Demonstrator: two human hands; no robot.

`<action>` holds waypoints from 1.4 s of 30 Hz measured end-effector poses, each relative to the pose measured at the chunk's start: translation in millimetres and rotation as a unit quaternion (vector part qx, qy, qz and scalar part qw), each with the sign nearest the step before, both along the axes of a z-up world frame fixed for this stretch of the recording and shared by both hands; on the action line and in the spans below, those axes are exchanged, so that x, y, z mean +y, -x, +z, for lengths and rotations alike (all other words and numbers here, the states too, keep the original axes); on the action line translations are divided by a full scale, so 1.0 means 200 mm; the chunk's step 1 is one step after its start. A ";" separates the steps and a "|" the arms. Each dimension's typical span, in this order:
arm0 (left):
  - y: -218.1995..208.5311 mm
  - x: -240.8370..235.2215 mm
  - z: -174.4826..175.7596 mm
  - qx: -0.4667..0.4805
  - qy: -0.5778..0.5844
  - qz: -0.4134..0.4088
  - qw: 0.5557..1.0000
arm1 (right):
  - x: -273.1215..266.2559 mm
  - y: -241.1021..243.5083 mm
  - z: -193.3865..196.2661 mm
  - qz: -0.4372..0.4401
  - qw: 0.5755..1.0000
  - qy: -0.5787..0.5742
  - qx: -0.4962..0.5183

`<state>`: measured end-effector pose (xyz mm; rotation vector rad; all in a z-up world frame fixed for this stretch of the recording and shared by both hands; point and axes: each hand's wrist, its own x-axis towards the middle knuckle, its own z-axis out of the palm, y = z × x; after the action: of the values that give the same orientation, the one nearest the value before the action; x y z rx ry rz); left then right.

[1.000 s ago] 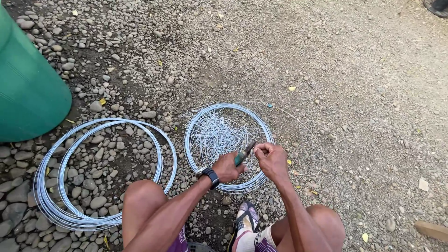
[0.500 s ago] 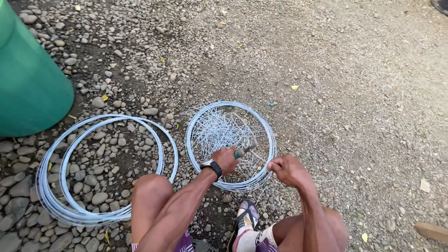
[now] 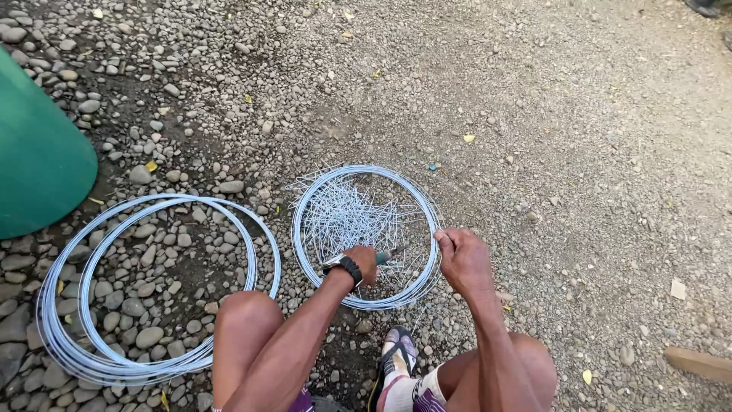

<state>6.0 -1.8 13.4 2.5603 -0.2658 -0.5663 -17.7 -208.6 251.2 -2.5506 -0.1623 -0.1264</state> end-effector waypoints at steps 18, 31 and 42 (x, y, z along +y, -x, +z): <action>0.30 0.29 1.31 0.129 0.765 0.320 0.544 | 0.48 0.03 0.29 0.106 0.847 -0.490 0.178; 0.35 0.59 1.30 -0.019 0.744 0.303 0.595 | 0.53 0.05 0.22 0.225 0.882 -0.303 0.281; 0.38 0.60 1.42 -0.224 0.699 0.375 0.566 | 0.33 0.14 0.24 0.279 0.875 -0.310 0.247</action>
<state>-70.1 119.0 296.7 0.9268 0.2013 0.5356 -45.2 -142.6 298.6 -1.7345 -0.5470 0.5980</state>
